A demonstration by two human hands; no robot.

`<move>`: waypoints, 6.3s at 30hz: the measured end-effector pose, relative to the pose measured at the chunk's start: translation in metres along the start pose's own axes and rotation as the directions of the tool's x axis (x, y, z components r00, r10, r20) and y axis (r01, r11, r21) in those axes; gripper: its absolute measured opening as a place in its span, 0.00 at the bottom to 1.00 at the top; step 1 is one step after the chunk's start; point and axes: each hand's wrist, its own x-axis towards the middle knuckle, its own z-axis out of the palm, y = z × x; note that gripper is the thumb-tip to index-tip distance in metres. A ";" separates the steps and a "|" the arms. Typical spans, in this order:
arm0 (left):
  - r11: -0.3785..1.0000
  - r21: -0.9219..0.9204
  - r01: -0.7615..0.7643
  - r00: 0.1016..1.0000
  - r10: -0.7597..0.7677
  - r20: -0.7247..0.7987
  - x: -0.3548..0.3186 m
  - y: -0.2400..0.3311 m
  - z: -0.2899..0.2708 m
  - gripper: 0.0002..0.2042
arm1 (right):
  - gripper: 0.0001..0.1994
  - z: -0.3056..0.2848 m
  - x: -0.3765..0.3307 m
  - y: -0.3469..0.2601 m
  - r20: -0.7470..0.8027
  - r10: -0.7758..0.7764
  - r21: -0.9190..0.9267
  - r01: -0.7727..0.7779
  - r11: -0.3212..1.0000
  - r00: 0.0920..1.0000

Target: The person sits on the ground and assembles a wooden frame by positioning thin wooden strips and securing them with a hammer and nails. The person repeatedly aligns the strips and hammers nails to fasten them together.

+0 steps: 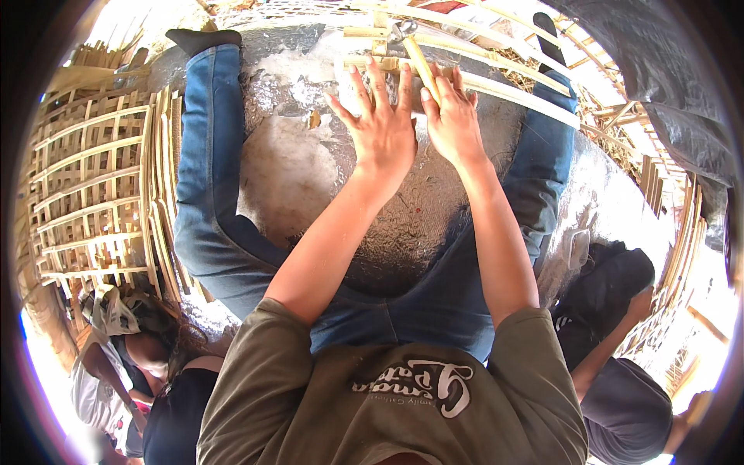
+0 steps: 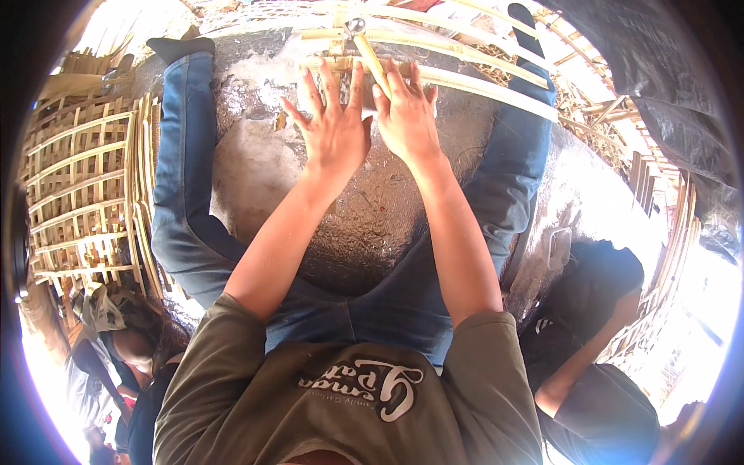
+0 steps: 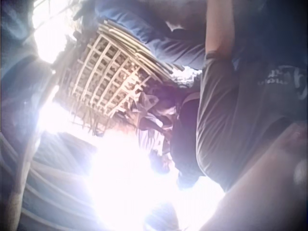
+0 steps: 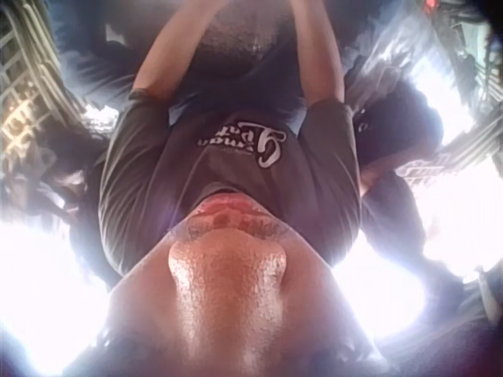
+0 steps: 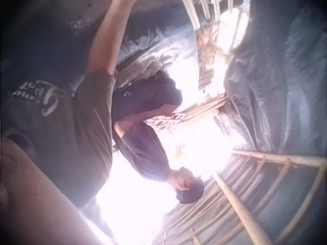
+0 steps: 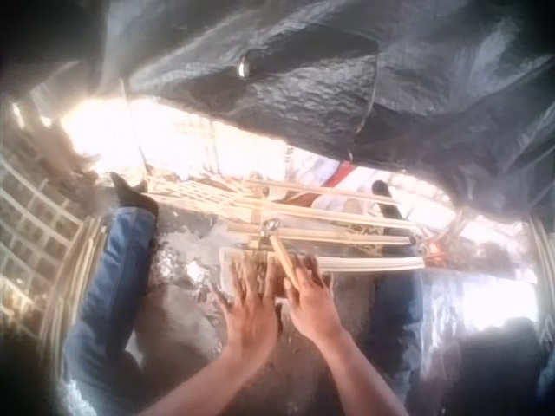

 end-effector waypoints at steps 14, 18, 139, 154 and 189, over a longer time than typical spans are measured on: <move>0.997 0.037 0.061 0.984 -0.067 0.164 0.013 -0.002 -0.007 0.40 | 0.26 0.008 -0.002 0.007 -0.021 -0.018 -0.044 0.017 0.999 1.000; 0.997 0.055 0.062 0.982 -0.071 0.174 0.017 -0.001 -0.005 0.39 | 0.28 0.007 -0.001 0.007 -0.009 -0.035 -0.033 0.035 0.999 0.999; 0.996 -0.086 0.039 0.995 -0.046 -0.084 0.001 -0.011 0.015 0.34 | 0.08 -0.028 -0.048 -0.096 -0.237 0.136 0.086 -0.118 0.989 0.962; 0.994 0.079 0.071 0.990 -0.061 -0.125 0.006 -0.008 0.023 0.37 | 0.09 -0.026 -0.040 -0.091 0.054 0.235 -0.148 -0.225 0.963 0.971; 0.979 0.179 0.098 0.995 -0.095 -0.029 0.008 -0.006 0.018 0.40 | 0.12 -0.032 -0.035 -0.073 0.121 0.091 -0.299 -0.051 0.953 0.988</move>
